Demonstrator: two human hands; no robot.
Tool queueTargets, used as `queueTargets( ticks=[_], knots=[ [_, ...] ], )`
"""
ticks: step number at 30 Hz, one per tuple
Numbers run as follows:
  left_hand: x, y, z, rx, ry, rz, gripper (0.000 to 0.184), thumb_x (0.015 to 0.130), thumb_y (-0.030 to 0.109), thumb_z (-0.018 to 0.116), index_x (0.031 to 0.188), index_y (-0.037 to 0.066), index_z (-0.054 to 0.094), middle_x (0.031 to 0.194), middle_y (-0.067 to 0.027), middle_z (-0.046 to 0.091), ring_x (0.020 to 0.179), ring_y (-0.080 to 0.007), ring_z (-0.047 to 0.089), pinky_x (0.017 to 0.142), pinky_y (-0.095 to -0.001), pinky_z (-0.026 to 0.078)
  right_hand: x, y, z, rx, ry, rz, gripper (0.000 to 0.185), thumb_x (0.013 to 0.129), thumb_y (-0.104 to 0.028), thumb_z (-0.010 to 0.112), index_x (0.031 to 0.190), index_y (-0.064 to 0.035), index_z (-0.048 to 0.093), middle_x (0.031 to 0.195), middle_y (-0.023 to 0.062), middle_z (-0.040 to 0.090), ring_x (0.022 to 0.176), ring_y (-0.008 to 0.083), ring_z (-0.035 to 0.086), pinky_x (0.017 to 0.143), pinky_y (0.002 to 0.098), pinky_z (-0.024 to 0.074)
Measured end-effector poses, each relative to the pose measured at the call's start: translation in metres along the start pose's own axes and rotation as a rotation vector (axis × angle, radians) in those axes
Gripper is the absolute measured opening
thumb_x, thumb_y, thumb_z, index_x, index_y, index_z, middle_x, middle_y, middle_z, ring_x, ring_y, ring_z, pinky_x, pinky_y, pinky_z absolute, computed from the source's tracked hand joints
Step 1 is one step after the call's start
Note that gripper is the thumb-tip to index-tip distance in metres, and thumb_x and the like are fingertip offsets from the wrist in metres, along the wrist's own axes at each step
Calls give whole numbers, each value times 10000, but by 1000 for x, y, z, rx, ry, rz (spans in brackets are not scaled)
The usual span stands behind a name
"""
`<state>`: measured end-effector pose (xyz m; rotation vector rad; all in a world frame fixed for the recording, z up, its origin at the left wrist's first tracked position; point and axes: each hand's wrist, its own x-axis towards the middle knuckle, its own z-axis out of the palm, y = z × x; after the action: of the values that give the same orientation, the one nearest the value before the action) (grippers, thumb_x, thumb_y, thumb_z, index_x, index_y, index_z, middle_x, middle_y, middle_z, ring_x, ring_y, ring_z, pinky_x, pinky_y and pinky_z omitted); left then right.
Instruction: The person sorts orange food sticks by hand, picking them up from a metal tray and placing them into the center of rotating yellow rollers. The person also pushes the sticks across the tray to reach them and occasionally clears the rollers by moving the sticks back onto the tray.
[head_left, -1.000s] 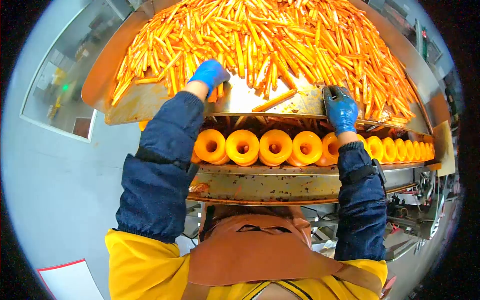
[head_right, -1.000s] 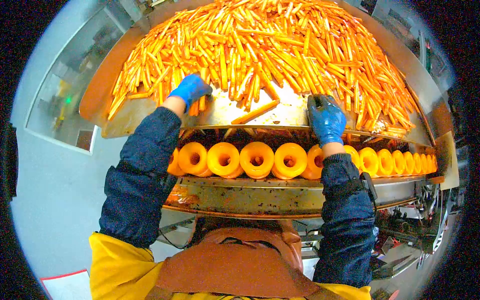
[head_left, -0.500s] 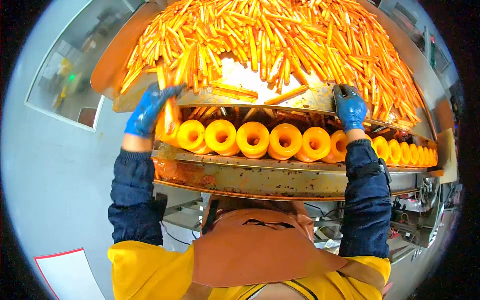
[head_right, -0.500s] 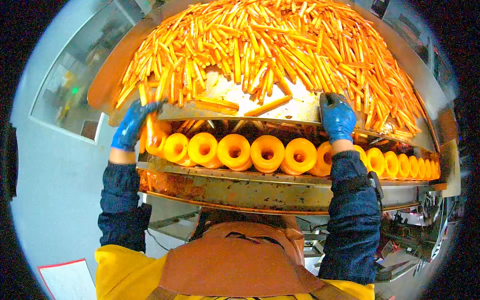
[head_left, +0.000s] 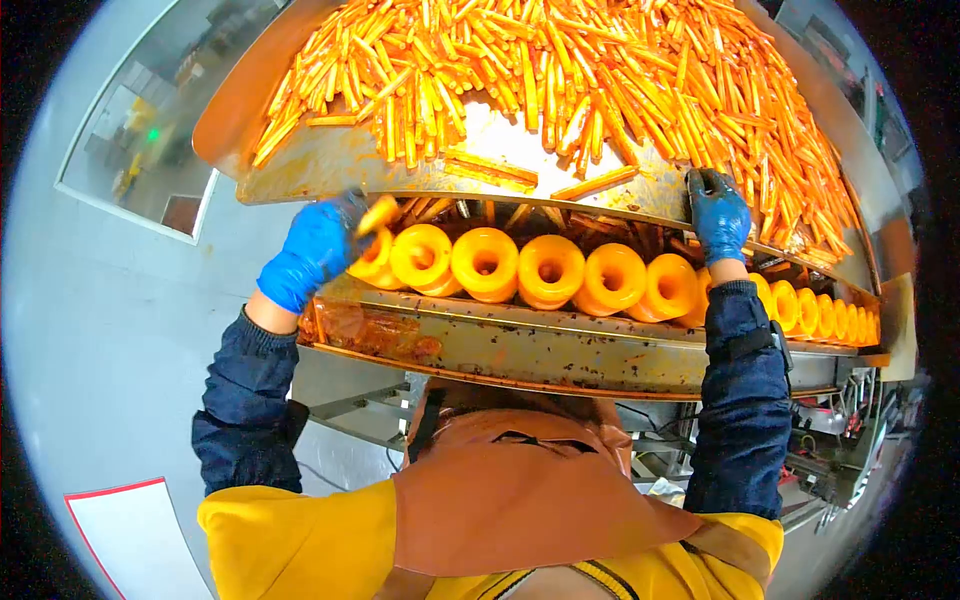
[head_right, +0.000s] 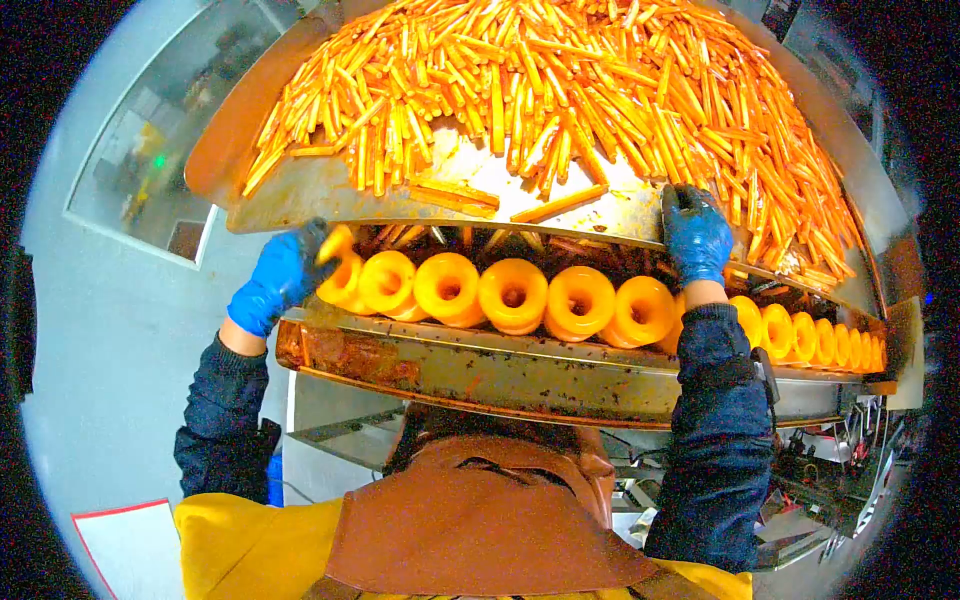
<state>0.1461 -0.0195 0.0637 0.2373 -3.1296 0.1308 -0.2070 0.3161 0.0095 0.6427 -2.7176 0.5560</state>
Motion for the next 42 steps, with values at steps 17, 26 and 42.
queueTargets(
  ticks=[17, 26, 42],
  knots=[
    [-17, -11, 52, -1927, 981, -454, 351, 874, 124, 548, 1199, -5, 512, 1162, -124, 573, 1089, -239, 537, 973, -374, 410, -3, -2, 0, 12, 99, -34, 368, 860, -408, 514, 952, -91, 677, 996, 116, 647, 912, 309, 612, 815, 382, 481],
    [-20, -18, 63, -1841, 1040, -559, 509, 818, 55, 541, 1307, -11, 414, 1300, -144, 484, 1212, -245, 450, 1037, -362, 333, -1, 2, 2, 19, 85, -77, 360, 859, -390, 521, 951, -77, 673, 994, 141, 644, 907, 315, 612, 818, 389, 480],
    [55, 27, 35, -646, 563, -148, 400, 744, 104, 697, 1131, 84, 597, 1152, -118, 577, 1105, -267, 516, 963, -361, 400, -2, 1, 0, 31, 88, -26, 357, 844, -403, 516, 903, -96, 688, 941, 139, 656, 841, 326, 629, 778, 412, 492]
  ],
)
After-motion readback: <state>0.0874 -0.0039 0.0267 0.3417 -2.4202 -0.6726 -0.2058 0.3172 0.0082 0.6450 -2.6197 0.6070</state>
